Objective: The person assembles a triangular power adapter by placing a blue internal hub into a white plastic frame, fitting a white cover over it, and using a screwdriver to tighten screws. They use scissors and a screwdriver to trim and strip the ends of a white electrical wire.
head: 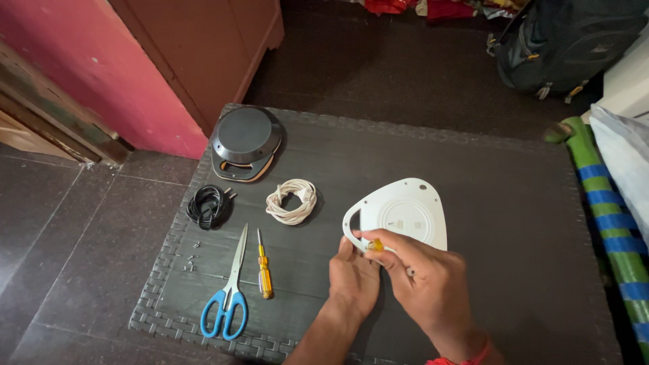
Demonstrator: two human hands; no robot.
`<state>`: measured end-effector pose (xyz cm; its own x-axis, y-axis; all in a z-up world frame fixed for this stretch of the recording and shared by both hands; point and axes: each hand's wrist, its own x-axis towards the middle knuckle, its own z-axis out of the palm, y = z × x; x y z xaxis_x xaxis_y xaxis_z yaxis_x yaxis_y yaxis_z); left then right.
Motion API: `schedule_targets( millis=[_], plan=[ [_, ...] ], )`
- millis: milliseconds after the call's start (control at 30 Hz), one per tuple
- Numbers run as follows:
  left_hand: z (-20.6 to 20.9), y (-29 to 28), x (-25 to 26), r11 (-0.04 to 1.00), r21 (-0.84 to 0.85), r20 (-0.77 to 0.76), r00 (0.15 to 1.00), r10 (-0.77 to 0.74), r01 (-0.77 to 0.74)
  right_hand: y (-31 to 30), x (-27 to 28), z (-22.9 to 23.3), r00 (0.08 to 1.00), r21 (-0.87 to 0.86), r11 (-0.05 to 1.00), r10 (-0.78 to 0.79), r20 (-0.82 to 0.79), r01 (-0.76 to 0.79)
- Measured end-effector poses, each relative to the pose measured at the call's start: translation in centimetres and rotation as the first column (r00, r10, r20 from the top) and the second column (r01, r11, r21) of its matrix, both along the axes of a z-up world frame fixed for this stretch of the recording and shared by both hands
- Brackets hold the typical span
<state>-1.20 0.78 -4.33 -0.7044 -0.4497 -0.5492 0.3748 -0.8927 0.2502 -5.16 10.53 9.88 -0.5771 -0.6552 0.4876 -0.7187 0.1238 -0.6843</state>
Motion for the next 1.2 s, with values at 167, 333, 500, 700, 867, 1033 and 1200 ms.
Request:
schedule_targets(
  millis=[167,333,500,700,867,1033,1200],
  plan=[
    [-0.1,0.1,0.1,0.999,0.034,-0.069,0.998,-0.009,0.011,-0.3,0.0,-0.8,0.995,-0.059,0.994,-0.095,-0.022,0.093],
    [-1.0,0.1,-0.2,0.999,-0.014,-0.039,0.999,0.034,-0.035,-0.1,-0.4,-0.7,0.983,-0.03,0.987,-0.162,-0.087,0.16],
    [-1.3,0.1,-0.1,0.999,-0.009,-0.061,0.998,0.031,-0.031,0.0,-0.7,0.1,0.978,-0.065,0.998,-0.014,-0.207,0.001],
    [0.2,0.1,-0.1,1.0,-0.009,-0.001,1.0,0.009,-0.009,0.2,-1.0,-0.1,1.0,0.023,1.0,0.013,-0.018,-0.012],
    [0.2,0.2,-0.1,0.999,-0.041,-0.015,1.0,-0.007,0.006,-0.1,-0.7,-0.4,0.998,-0.006,1.0,-0.014,0.053,0.014],
    [-0.3,0.2,-0.2,1.0,-0.027,-0.006,1.0,-0.007,0.006,-0.3,-0.5,-0.6,0.989,-0.035,0.992,-0.127,-0.07,0.125],
    [-1.3,0.3,-0.4,0.996,-0.086,-0.034,0.999,0.019,-0.022,-0.2,-0.5,0.1,0.981,-0.026,0.987,-0.16,-0.113,0.158]
  ],
)
